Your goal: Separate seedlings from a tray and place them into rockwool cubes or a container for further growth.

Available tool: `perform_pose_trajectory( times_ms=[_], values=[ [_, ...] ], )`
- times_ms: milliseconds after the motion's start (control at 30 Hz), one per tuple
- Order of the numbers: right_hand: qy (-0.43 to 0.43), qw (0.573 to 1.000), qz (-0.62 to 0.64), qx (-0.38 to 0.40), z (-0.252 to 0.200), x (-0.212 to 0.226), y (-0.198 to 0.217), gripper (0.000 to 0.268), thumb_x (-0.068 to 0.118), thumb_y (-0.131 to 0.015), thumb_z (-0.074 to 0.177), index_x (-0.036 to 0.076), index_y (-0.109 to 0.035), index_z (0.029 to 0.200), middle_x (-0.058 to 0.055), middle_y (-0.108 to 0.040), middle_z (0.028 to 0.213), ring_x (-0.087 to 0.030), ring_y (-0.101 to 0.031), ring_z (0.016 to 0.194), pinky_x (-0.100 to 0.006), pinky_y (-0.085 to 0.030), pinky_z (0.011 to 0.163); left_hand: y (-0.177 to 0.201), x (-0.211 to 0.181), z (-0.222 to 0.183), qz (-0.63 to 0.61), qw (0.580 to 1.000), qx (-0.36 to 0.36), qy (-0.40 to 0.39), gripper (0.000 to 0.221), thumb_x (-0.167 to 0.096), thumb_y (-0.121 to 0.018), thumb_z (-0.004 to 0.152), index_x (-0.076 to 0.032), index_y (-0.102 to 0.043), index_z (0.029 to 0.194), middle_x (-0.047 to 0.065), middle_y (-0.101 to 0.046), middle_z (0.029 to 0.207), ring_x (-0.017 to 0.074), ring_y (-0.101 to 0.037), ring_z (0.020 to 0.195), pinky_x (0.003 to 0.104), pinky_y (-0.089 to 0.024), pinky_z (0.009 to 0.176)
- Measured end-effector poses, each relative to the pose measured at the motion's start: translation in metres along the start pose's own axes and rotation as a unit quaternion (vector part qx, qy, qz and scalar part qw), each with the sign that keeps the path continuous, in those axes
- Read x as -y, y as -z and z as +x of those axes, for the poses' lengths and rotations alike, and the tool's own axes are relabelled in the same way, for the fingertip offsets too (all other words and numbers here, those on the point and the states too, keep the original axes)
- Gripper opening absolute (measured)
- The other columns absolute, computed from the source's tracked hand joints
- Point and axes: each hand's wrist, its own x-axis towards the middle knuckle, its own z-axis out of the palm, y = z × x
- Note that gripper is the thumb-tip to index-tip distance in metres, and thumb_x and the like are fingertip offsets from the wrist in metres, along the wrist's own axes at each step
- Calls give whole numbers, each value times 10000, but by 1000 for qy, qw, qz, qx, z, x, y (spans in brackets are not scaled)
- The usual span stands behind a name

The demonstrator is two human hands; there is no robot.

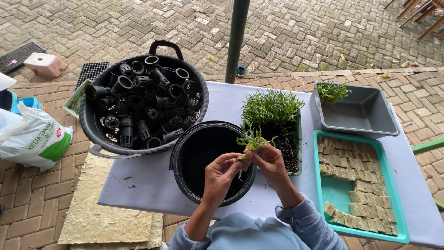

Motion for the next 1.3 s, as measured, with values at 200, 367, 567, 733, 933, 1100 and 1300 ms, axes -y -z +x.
perform_pose_trajectory(
  times_ms=[200,367,567,733,933,1100,1300],
  values=[
    [-94,990,65,-82,-8,-12,0,122,71,-736,943,5,-747,1045,-76,-753,983,-127,-667,902,-283,-543,818,-15,-21,0,41,999,-1,-11,251,-42,-740,914,18,-719,1157,61,-780,993,95,-743,916,218,-603,839],
    [-45,997,-5,-62,-10,-6,-5,99,65,-740,962,-1,-747,1036,-59,-705,1062,-116,-658,978,-275,-543,856,-12,-21,1,71,997,-6,-20,215,-49,-761,902,15,-761,1107,65,-789,949,101,-749,862,226,-609,802],
    [-9,991,-134,13,-3,46,-13,214,117,-776,926,44,-739,1124,-69,-703,1102,-151,-659,1023,-312,-542,897,-11,-40,5,222,966,-8,-130,178,-42,-796,850,-18,-789,1027,64,-761,940,141,-738,839,267,-611,741],
    [24,940,-339,36,-10,61,-5,354,156,-820,839,83,-746,1177,-53,-740,1087,-171,-705,990,-342,-562,854,-13,-39,8,280,942,6,-185,191,-42,-827,805,-25,-788,991,73,-762,924,179,-736,834,289,-596,730],
    [-70,937,-341,-36,-35,50,15,215,138,-846,774,111,-837,988,-49,-741,951,-189,-726,842,-334,-592,739,-23,-37,9,296,941,34,-162,205,-68,-856,772,-36,-796,965,77,-780,891,189,-752,847,298,-600,763],
    [-1,933,-360,-15,-35,75,26,242,80,-820,770,103,-803,1011,-72,-729,977,-236,-707,904,-359,-562,794,-37,-21,11,317,933,81,-148,181,-29,-828,770,-42,-796,948,84,-784,905,206,-749,899,309,-597,772],
    [-40,913,-406,20,-45,79,82,288,94,-839,763,117,-820,1049,-60,-764,953,-258,-718,888,-354,-571,768,-77,7,19,343,922,106,-147,232,-44,-833,767,-63,-795,995,81,-797,940,234,-729,993,342,-582,844]
  ],
)
